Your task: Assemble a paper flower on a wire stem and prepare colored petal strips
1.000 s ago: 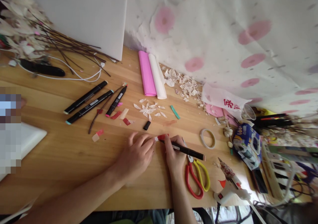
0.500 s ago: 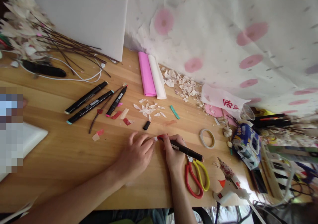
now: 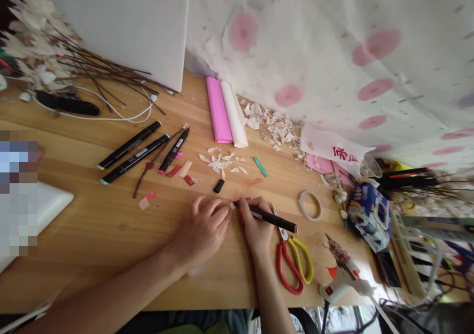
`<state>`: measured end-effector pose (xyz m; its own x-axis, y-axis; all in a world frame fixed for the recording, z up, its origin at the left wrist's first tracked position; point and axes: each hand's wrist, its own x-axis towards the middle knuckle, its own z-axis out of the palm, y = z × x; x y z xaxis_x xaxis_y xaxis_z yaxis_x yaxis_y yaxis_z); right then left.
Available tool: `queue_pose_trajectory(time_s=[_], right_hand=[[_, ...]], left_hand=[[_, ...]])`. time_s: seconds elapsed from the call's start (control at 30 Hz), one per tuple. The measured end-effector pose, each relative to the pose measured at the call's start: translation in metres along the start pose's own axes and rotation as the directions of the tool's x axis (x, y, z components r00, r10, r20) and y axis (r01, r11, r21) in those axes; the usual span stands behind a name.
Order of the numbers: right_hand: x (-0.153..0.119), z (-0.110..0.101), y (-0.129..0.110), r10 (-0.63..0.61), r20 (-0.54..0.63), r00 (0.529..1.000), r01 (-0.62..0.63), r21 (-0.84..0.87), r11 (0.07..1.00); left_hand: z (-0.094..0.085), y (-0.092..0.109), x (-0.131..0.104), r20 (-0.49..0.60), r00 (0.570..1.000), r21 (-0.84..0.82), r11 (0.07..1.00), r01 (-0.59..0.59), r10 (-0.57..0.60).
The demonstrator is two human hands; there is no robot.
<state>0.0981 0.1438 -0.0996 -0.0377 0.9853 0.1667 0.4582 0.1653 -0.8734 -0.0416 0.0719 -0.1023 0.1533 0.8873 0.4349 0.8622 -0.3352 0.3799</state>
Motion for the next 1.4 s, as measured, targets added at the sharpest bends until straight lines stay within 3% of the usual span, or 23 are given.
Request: queue_pose_trajectory(time_s=[1.4], right_hand=[[-0.0036,-0.0038,-0.0039,-0.044,0.011,0.999,0.044,-0.029,0.999]], left_hand=[[-0.0013,0.0002,-0.0010,0.025,1.000,0.019,1.000,0.009,-0.010]])
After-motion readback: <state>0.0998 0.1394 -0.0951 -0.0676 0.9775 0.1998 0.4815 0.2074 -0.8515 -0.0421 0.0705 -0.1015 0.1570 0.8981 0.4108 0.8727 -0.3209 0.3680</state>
